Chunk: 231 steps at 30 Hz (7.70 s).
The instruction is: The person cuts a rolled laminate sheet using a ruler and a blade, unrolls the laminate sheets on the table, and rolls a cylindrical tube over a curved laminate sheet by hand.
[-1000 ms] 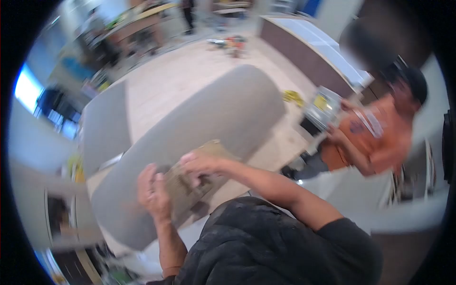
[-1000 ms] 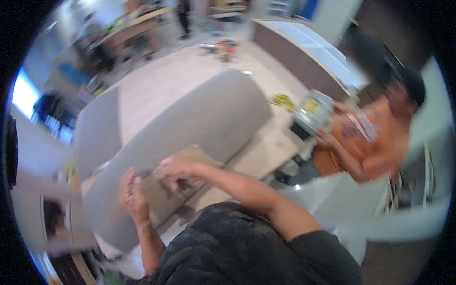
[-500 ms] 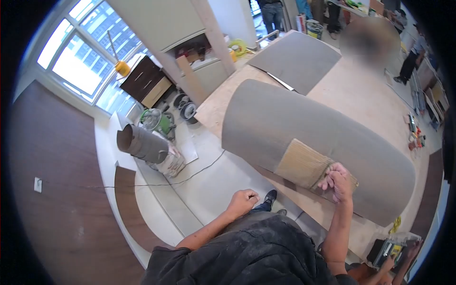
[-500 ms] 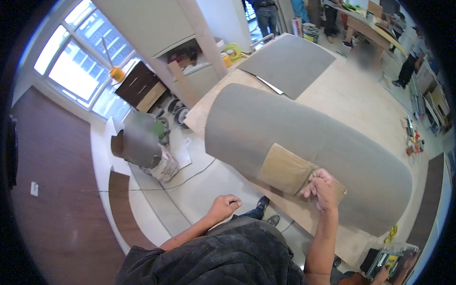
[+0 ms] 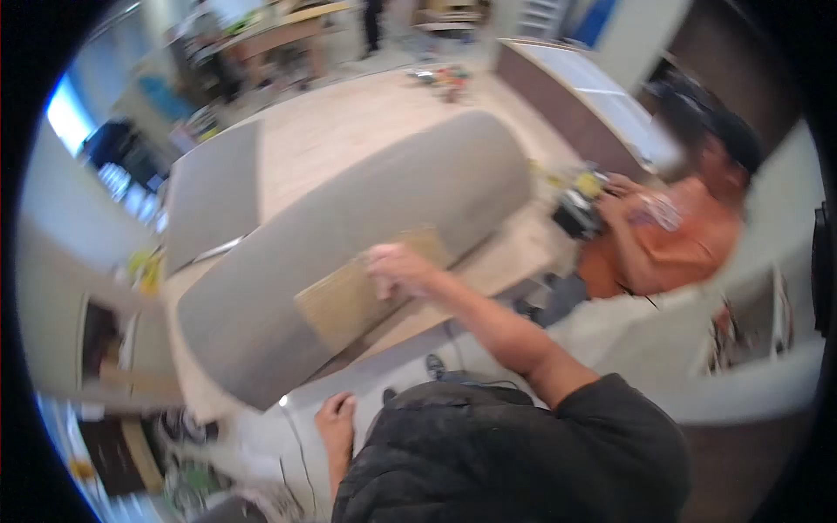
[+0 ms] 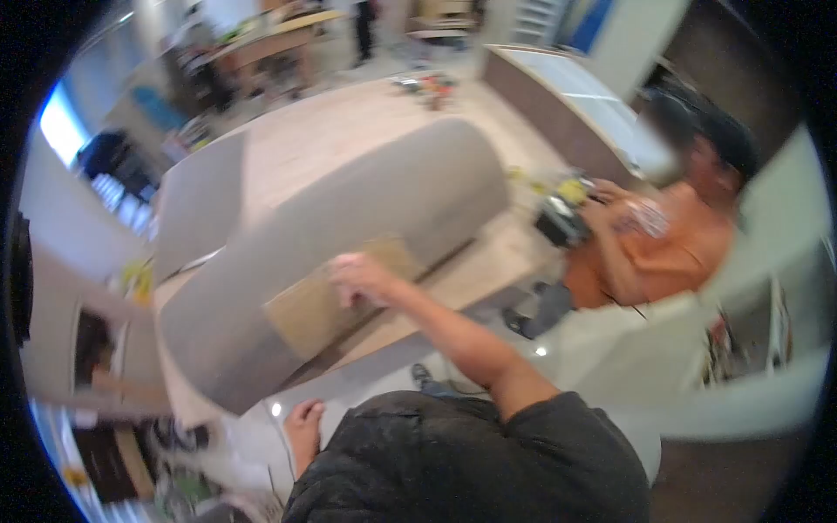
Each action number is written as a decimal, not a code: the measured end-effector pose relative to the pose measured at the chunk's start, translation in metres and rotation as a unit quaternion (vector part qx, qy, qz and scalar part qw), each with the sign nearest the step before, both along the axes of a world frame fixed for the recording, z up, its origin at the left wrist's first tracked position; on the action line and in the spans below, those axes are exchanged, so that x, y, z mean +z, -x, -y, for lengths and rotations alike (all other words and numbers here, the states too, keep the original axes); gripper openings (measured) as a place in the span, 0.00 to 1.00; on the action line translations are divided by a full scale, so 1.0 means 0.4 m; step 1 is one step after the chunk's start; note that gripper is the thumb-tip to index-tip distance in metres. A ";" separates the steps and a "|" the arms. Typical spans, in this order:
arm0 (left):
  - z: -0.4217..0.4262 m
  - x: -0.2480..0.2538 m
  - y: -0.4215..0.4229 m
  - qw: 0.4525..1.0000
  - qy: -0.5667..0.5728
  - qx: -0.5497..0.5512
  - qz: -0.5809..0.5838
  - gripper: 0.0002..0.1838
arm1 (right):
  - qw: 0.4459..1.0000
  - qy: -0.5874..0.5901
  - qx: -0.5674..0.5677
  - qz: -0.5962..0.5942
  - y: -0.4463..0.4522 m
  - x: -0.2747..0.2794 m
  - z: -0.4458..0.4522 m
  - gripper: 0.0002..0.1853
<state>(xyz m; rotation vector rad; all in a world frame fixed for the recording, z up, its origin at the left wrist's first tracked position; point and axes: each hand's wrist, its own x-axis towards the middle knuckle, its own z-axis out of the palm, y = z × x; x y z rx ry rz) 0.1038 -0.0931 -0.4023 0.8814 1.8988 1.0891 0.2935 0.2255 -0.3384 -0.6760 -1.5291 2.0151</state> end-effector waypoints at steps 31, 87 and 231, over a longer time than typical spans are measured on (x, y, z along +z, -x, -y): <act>-0.681 0.288 -0.765 0.973 -0.081 -0.199 -0.090 0.10 | 0.501 -0.181 -0.612 0.585 -1.726 0.135 -0.840 0.19; -0.454 0.294 -0.107 0.949 -0.165 -0.233 0.132 0.13 | 0.911 0.116 -0.227 -0.323 -0.065 0.392 -0.292 0.16; -0.717 0.366 0.168 0.955 -0.145 -0.037 0.255 0.14 | 0.796 -0.407 -0.232 0.383 0.168 0.094 -0.047 0.09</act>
